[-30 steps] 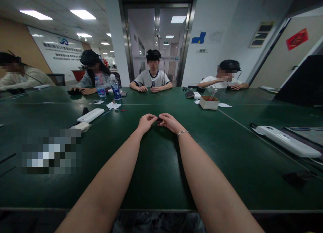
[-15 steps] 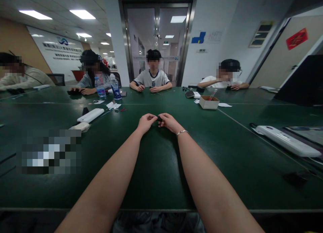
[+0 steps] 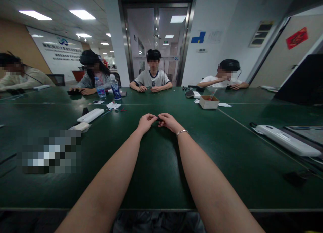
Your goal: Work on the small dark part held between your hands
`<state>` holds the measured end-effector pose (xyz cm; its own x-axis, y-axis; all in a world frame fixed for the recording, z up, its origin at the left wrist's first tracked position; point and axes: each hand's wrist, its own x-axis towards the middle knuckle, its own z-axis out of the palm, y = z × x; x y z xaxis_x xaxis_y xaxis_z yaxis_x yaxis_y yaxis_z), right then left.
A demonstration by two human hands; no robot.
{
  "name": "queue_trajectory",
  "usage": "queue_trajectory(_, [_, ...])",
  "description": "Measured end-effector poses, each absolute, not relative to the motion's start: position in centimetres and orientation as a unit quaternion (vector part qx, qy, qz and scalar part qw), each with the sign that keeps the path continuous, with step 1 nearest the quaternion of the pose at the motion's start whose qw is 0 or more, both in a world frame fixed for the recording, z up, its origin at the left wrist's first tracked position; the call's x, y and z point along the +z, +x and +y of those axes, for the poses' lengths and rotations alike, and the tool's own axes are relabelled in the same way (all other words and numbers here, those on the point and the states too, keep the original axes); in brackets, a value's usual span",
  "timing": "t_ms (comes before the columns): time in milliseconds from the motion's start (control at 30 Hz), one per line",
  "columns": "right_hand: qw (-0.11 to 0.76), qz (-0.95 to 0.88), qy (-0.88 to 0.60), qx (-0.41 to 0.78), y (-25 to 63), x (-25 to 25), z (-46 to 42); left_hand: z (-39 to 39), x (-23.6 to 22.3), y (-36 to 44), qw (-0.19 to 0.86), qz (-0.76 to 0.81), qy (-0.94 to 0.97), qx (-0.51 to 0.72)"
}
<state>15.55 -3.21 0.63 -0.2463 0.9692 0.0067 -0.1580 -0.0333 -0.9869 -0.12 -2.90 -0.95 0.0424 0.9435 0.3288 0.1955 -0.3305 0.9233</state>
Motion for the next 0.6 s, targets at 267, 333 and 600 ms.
queue_trajectory(267, [0.469, -0.501, -0.388, 0.615, 15.81, 0.93, -3.63, -2.78, -1.15, -0.25, 0.348, 0.453, 0.629, 0.528])
queue_trajectory(333, [0.468, -0.509, -0.392, 0.608, 15.70, 0.90, -3.52, -2.92, -0.98, -0.17, 0.352, 0.452, 0.628, 0.527])
queue_trajectory(600, [0.476, -0.497, -0.360, 0.630, 16.19, 0.86, -3.75, -3.08, -1.02, 0.03, 0.371, 0.462, 0.631, 0.501])
